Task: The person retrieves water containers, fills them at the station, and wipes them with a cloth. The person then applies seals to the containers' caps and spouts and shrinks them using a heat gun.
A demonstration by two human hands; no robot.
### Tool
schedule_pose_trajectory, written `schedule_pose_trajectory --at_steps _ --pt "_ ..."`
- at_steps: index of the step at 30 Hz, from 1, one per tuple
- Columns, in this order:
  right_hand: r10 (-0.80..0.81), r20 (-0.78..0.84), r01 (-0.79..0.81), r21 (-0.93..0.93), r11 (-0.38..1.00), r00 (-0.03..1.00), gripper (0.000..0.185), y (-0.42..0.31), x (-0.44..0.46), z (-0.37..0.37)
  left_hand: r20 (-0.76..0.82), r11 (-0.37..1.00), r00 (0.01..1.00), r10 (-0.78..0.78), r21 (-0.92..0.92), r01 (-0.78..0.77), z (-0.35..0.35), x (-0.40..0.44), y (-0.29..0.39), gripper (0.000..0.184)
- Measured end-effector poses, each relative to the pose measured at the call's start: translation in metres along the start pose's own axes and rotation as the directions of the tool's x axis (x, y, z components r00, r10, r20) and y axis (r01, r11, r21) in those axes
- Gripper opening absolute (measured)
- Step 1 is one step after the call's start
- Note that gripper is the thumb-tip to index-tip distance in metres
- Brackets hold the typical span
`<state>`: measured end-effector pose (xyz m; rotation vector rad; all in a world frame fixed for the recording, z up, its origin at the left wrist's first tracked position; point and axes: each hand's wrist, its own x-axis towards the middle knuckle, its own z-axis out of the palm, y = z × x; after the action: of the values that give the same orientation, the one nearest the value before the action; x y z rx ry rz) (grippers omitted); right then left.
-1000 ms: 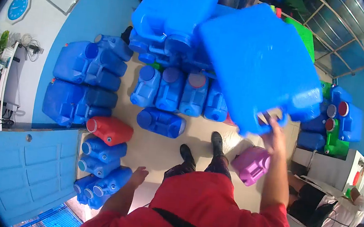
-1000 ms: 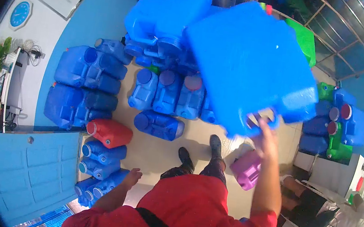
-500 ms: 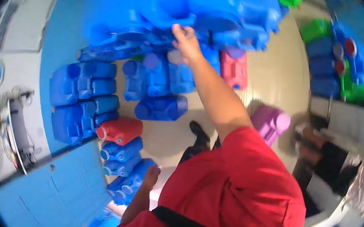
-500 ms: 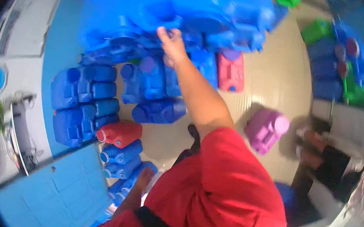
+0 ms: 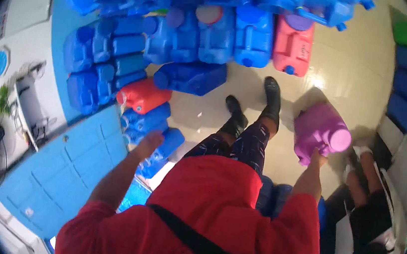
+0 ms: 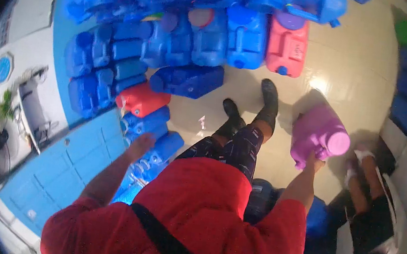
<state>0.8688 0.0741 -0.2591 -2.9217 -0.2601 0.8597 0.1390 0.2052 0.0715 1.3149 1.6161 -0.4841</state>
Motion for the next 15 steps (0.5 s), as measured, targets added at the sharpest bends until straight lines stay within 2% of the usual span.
schedule_pose_trajectory --at_steps 1,2,3,4,6,7,8,9,10,11,12,13,15 --pt "-0.063 0.093 0.057 0.065 0.996 0.994 0.097 0.018 0.022 0.024 -0.023 1.0 1.0 -0.005 0.013 0.005 -0.015 0.003 0.024 0.039" --pt "-0.099 0.144 0.086 0.094 0.992 0.985 0.091 0.018 0.029 0.034 -0.055 0.971 0.99 -0.128 -0.21 0.114 -0.026 0.004 0.056 0.04" --pt "-0.134 0.194 0.111 0.127 0.986 0.972 0.086 0.017 0.036 0.042 -0.058 0.882 0.967 -0.25 -0.427 0.202 -0.026 0.001 0.074 0.042" --pt "-0.176 0.209 0.171 0.039 0.984 0.962 0.077 -0.018 0.014 0.021 -0.058 0.873 0.963 -0.265 -0.439 0.214 -0.024 -0.005 0.077 0.042" --pt "-0.241 0.224 0.255 -0.034 0.966 0.944 0.068 -0.04 0.015 0.014 -0.058 0.889 0.983 -0.177 -0.439 0.134 -0.023 -0.013 0.081 0.05" --pt "-0.281 0.219 0.317 -0.149 0.937 0.934 0.064 -0.054 0.013 0.002 -0.083 0.88 0.98 -0.181 -0.46 0.123 -0.018 -0.021 0.077 0.05" --pt "-0.33 0.213 0.378 -0.256 0.89 0.92 0.059 -0.06 0.021 -0.002 -0.115 0.945 0.981 -0.157 -0.305 0.115 -0.006 -0.03 0.064 0.05" --pt "-0.449 0.314 0.54 -0.332 0.773 0.837 0.061 -0.049 0.039 -0.016 -0.156 0.963 0.976 -0.15 -0.245 0.109 -0.002 -0.042 0.064 0.049" --pt "-0.467 0.318 0.557 -0.314 0.769 0.825 0.064 -0.079 0.028 -0.047 -0.197 0.977 0.97 -0.143 -0.184 0.107 0.002 -0.054 0.065 0.049" --pt "-0.486 0.322 0.574 -0.296 0.764 0.813 0.067 -0.109 0.016 -0.08 -0.182 0.896 0.95 -0.255 -0.414 0.161 0.007 -0.07 0.078 0.05" --pt "-0.551 0.312 0.629 -0.273 0.728 0.774 0.067 -0.14 -0.008 -0.117 -0.135 0.755 0.926 -0.354 -0.626 0.197 0.018 -0.088 0.087 0.05" --pt "-0.614 0.304 0.683 -0.252 0.685 0.728 0.066 -0.181 -0.042 -0.157 -0.186 0.748 0.913 -0.362 -0.643 0.165 0.046 -0.097 0.062 0.051" --pt "-0.509 0.452 0.679 -0.443 0.585 0.733 0.066 -0.271 -0.112 -0.224 -0.205 0.694 0.879 -0.43 -0.698 0.176 0.061 -0.125 0.084 0.051"
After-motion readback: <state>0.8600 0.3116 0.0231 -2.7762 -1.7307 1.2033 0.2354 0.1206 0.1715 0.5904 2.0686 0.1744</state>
